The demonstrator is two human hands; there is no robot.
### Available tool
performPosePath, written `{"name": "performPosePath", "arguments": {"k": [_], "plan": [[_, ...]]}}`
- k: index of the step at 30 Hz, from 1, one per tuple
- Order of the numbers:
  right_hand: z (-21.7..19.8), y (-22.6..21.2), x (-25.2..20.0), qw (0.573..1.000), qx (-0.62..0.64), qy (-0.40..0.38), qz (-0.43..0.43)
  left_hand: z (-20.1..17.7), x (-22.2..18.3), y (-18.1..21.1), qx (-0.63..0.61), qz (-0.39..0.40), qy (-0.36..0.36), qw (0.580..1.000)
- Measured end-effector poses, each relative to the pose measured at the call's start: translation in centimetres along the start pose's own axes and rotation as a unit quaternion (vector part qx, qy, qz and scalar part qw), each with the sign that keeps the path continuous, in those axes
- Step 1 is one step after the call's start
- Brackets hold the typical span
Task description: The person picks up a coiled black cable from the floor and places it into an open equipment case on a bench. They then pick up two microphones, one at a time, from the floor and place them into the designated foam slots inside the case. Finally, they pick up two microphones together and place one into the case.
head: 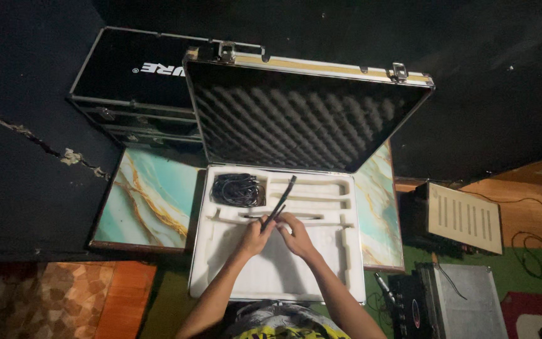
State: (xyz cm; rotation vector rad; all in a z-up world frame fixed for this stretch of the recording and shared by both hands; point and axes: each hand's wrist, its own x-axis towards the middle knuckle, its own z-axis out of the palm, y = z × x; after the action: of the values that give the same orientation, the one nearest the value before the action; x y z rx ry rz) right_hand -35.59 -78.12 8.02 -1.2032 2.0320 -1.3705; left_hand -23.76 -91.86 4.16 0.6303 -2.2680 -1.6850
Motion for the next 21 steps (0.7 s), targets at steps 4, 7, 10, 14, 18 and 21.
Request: {"name": "performPosePath", "arguments": {"k": [4,7,10,14,18,21], "plan": [[0.7,-0.1,-0.9,0.972,0.224,-0.02,0.069,0.6,-0.5,-1.1,-0.107,-0.04,-0.044,0.992],[1.1,-0.1,-1.3,0.96,0.277,-0.007,0.042,1.2,-0.7,-2.4,-0.188,-0.121,-0.064,0.973],[1.8,0.2,-1.5,0.962,0.268,0.016,0.059,1.4,-1.1,-3.7,-0.189,-0.106,-0.069,0.974],[2.9,1.1,-1.5,0.97,0.227,0.057,0.073,1.5,-1.5,-3.8,-0.231,-0.124,-0.054,0.964],[3.6,1.4,-1.1,0.967,0.224,0.113,0.054,2.0,-2.1,-3.3,-0.304,-0.14,0.034,0.942],[3.1,1.3,-0.8,0.96,0.227,0.144,0.076,2.3,-1.4,-4.6,-0.264,0.01,0.14,0.954]]}}
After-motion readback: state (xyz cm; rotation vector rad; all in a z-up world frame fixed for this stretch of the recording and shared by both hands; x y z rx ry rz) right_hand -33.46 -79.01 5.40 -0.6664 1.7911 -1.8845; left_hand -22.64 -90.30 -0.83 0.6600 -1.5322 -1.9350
